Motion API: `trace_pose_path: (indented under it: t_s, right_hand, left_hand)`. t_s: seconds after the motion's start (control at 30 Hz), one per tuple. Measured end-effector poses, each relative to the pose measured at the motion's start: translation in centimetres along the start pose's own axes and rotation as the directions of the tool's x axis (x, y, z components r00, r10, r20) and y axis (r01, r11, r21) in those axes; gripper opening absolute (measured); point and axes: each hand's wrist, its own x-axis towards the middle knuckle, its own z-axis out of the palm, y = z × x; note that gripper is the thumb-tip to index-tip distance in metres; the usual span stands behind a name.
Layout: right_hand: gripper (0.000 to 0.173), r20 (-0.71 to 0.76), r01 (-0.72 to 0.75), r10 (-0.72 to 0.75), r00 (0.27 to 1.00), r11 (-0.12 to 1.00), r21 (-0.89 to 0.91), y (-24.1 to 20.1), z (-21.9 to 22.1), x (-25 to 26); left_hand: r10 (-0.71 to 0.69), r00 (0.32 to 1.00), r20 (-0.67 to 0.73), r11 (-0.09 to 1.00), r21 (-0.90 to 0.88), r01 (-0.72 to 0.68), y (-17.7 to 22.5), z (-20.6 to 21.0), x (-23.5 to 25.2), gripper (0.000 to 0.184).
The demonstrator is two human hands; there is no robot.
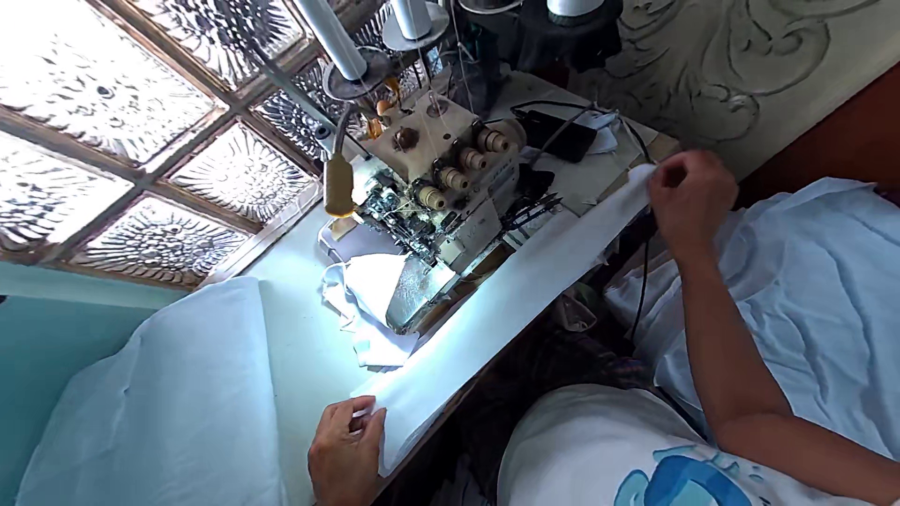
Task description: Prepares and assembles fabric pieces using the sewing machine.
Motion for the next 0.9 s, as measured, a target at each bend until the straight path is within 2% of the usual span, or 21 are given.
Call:
trace_pose_path:
  t_s: [0.1, 0.2, 0.27, 0.33, 0.37, 0.4, 0.47, 0.53, 0.6, 0.67, 0.7, 0.77, 0.8, 0.83, 0.9]
  right_hand:
    - [0.03, -0.252, 0.085, -0.063, 0.966, 0.993, 0.077, -0.5, -0.3, -0.4]
    - [0.027, -0.295, 0.198, -0.096, 0.951, 0.919, 0.342, -1.7, -0.8, -1.2]
    - [0.02, -0.203, 0.169, -0.042, 0.978, 0.728, 0.664, -2.5, -1.2, -1.6]
    - [0.014, -0.137, 0.13, -0.022, 0.99, 0.491, 0.861, -3.6, -2.0, -2.3]
    - [0.015, -0.166, 0.165, -0.039, 0.985, 0.462, 0.871, -4.0, -2.4, -2.6]
    - [0.015, -0.238, 0.243, -0.073, 0.969, 0.491, 0.837, -4.2, -2.7, -3.0]
    - [0.014, -0.413, 0.421, -0.161, 0.897, 0.597, 0.682, -4.6, -3.3, -3.2]
    - [0.015, -0.462, 0.491, -0.243, 0.853, 0.674, 0.552, -4.9, -3.7, -3.2]
    - [0.023, -0.304, 0.434, -0.314, 0.899, 0.735, 0.521, -5.2, -3.8, -3.5]
    - [0.03, 0.019, 0.226, -0.289, 0.957, 0.785, 0.577, -5.7, -3.4, -4.2]
    - [0.034, 0.185, 0.1, -0.265, 0.946, 0.785, 0.611, -6.1, -3.0, -4.6]
    - [0.039, 0.437, -0.095, -0.243, 0.866, 0.778, 0.621, -7.0, -1.7, -5.8]
    - [0.042, 0.523, -0.131, -0.263, 0.811, 0.788, 0.601, -7.5, -1.0, -6.6]
    - [0.045, 0.578, -0.117, -0.307, 0.756, 0.806, 0.58, -7.9, -0.3, -7.5]
    - [0.051, 0.589, 0.045, -0.436, 0.68, 0.827, 0.56, -8.7, 1.5, -9.8]
  left_hand:
    - [-0.06, 0.998, -0.015, 0.998, -0.008, 0.06, 0.3, 0.1, 0.1, 0.037]
    - [-0.063, 0.998, -0.028, 0.996, -0.064, 0.062, -0.1, 0.2, 0.2, 0.034]
    - [-0.059, 0.998, -0.035, 0.993, -0.101, 0.055, -0.5, 0.3, 0.1, 0.022]
    - [-0.051, 0.998, -0.038, 0.992, -0.118, 0.046, -0.8, 0.4, 0.0, 0.014]
    - [-0.051, 0.998, -0.043, 0.991, -0.124, 0.046, -0.8, 0.4, 0.0, 0.013]
    - [-0.053, 0.997, -0.05, 0.99, -0.136, 0.046, -0.8, 0.5, -0.1, 0.013]
    - [-0.069, 0.996, -0.061, 0.981, -0.186, 0.056, -0.7, 0.5, -0.3, 0.012]
    - [-0.076, 0.995, -0.064, 0.952, -0.301, 0.053, -1.1, 0.5, -0.6, 0.013]
    - [-0.019, 0.997, -0.069, 0.893, -0.45, -0.014, -2.5, 0.1, -1.0, 0.013]
    - [0.02, 0.996, -0.091, 0.804, -0.591, -0.07, -4.0, -1.0, -1.7, 0.013]
    - [-0.01, 0.994, -0.107, 0.758, -0.649, -0.062, -4.5, -1.8, -2.1, 0.016]
    - [-0.144, 0.975, -0.172, 0.714, -0.7, -0.018, -4.8, -3.7, -3.2, 0.022]
    - [-0.218, 0.951, -0.219, 0.719, -0.695, 0.005, -4.9, -4.8, -3.8, 0.022]
    - [-0.292, 0.915, -0.277, 0.739, -0.673, 0.032, -5.0, -6.0, -4.2, 0.02]
    - [-0.385, 0.84, -0.382, 0.782, -0.619, 0.077, -6.4, -8.8, -5.1, 0.015]
